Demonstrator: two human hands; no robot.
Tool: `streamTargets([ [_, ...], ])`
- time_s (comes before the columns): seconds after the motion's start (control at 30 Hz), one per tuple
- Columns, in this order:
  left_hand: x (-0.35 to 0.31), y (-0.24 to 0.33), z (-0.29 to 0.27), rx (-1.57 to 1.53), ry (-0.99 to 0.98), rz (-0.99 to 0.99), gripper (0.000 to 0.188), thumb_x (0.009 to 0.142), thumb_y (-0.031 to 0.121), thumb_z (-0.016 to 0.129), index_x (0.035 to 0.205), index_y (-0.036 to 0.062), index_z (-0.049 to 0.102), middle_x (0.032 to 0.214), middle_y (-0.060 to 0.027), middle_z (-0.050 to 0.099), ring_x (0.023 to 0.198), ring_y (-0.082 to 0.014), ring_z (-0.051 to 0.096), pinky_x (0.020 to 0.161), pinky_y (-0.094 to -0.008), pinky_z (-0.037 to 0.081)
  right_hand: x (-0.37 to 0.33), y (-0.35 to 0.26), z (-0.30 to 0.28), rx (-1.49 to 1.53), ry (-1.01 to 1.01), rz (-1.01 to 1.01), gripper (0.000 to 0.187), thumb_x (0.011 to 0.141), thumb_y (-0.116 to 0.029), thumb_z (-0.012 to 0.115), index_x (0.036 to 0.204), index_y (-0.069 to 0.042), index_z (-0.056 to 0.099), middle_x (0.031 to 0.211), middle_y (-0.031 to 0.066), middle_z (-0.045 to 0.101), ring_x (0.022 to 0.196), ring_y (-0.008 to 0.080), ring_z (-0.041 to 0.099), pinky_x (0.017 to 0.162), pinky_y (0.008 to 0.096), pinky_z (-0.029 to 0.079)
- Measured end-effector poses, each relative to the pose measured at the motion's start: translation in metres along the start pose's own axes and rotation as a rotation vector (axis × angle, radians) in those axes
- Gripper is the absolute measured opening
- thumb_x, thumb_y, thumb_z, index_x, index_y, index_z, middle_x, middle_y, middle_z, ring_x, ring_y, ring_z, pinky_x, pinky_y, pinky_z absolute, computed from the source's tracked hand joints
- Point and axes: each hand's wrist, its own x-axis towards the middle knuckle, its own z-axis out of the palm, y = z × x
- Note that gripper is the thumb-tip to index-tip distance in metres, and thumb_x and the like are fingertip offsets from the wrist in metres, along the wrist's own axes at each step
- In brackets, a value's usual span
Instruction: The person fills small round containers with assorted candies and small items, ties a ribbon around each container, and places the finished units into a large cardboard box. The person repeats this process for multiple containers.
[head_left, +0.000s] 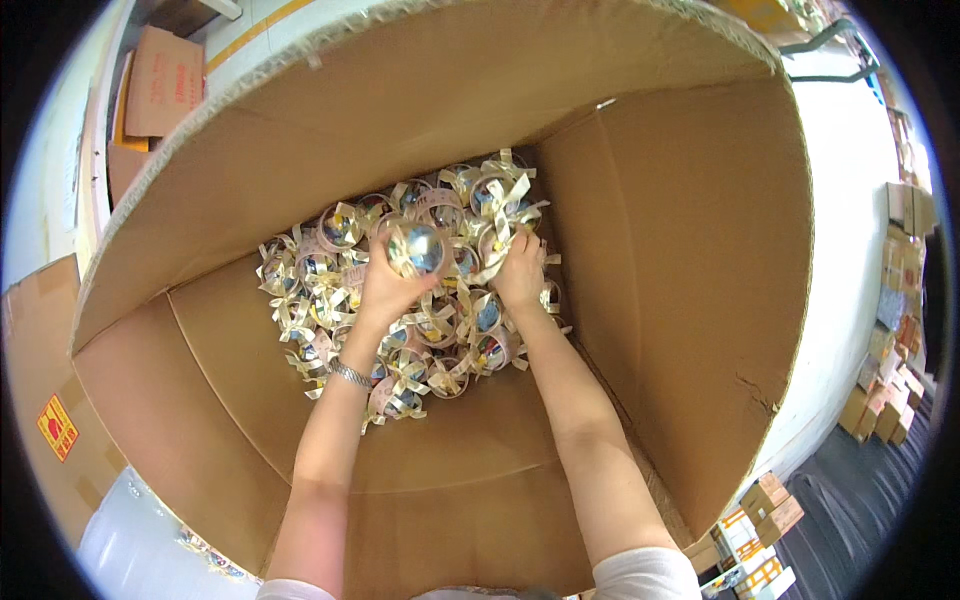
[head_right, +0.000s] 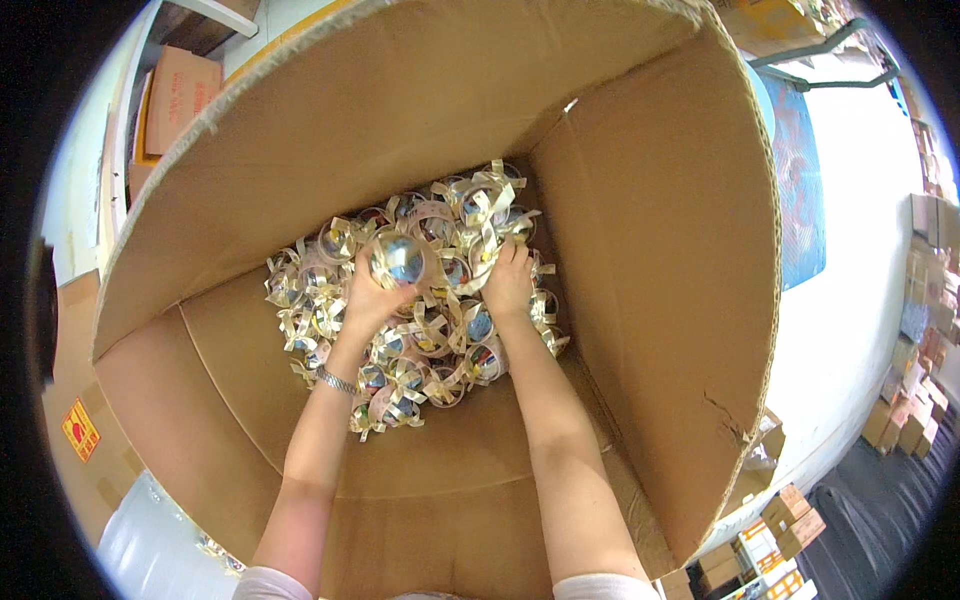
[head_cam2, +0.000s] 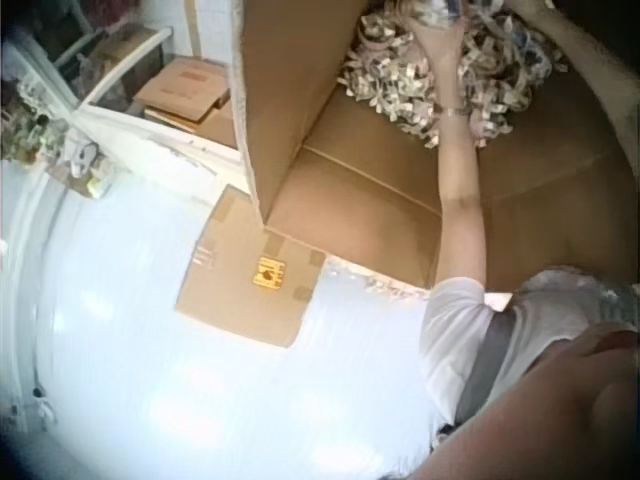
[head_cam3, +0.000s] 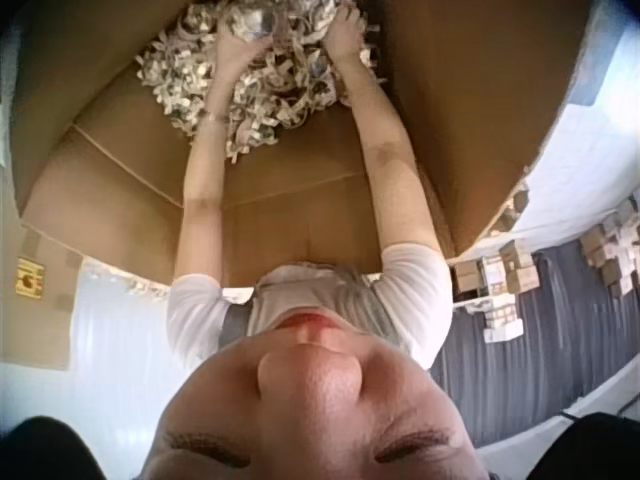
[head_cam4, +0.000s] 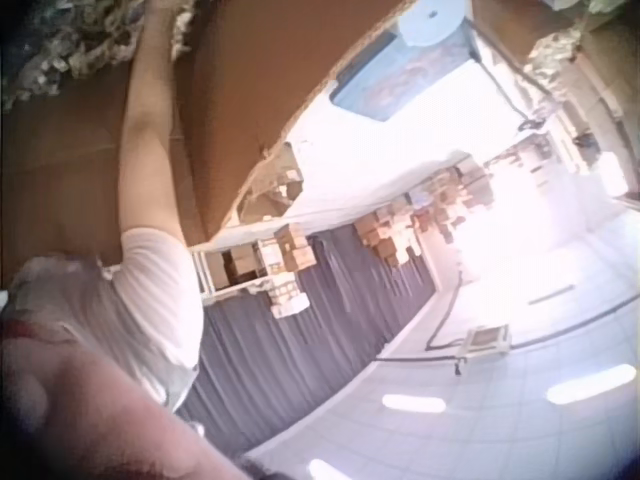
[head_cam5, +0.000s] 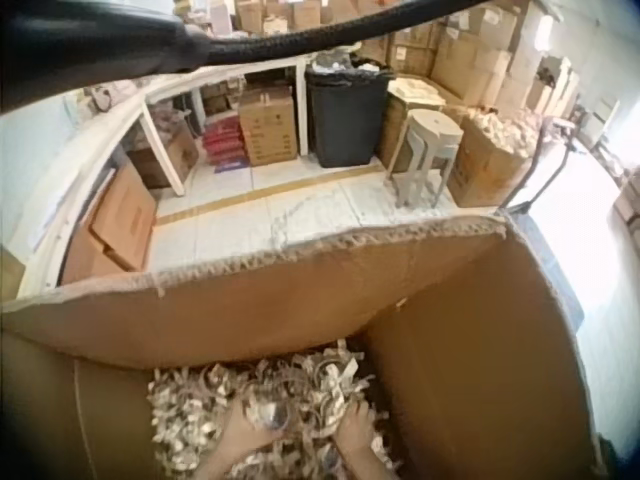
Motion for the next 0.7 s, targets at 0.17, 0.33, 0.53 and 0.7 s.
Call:
streamTargets([
  [0.17, -0.057, 0.024, 0.031, 0.546, -0.169, 0.253, 0.092, 0.061, 0.026, 0.088, 0.135, -0.0004, 0.041, 0.124, -0.0191, 0.056, 0.117, -0.0367, 0.052, 0.099, -0.0448, 0.046, -0.012, 0.015, -0.030, 0.278, -0.059, -0.023, 0.102, 0.069, -0.009, 0.081, 0.150, 0.000, 0.019, 0.145, 0.0254, 0.034, 0.132, 0.0400, 0.038, 0.108, 0.0410, 0.038],
  [0.33, -0.071, 0.001, 0.121, 0.532, -0.205, 0.268, 0.082, 0.063, 0.022, 0.087, 0.132, 0.0020, 0.047, 0.131, -0.0170, 0.053, 0.118, -0.0336, 0.050, 0.104, -0.0421, 0.040, -0.025, 0.076, -0.047, 0.592, -0.018, 0.261, 0.062, 0.084, -0.016, 0.064, 0.140, -0.002, 0.042, 0.131, 0.0198, 0.058, 0.114, 0.0312, 0.060, 0.098, 0.0379, 0.047],
  [0.53, -0.046, -0.029, 0.178, 0.631, -0.085, 0.259, 0.075, 0.066, 0.005, 0.076, 0.133, 0.0016, 0.044, 0.127, -0.0153, 0.050, 0.117, -0.0314, 0.048, 0.100, -0.0406, 0.043, -0.042, 0.086, -0.045, 0.506, -0.125, 0.190, 0.042, 0.083, -0.016, 0.063, 0.122, -0.002, 0.060, 0.110, 0.0187, 0.068, 0.091, 0.0271, 0.069, 0.085, 0.0376, 0.052],
  [0.7, -0.043, -0.064, 0.187, 0.932, 0.194, 0.339, 0.041, 0.085, 0.008, 0.051, 0.124, -0.0018, 0.049, 0.122, -0.0143, 0.053, 0.113, -0.0306, 0.053, 0.094, -0.0373, 0.045, -0.061, 0.060, -0.051, 0.380, -0.186, 0.114, 0.037, 0.087, -0.013, 0.060, 0.121, -0.001, 0.061, 0.111, 0.0191, 0.067, 0.098, 0.0286, 0.066, 0.088, 0.0376, 0.051],
])
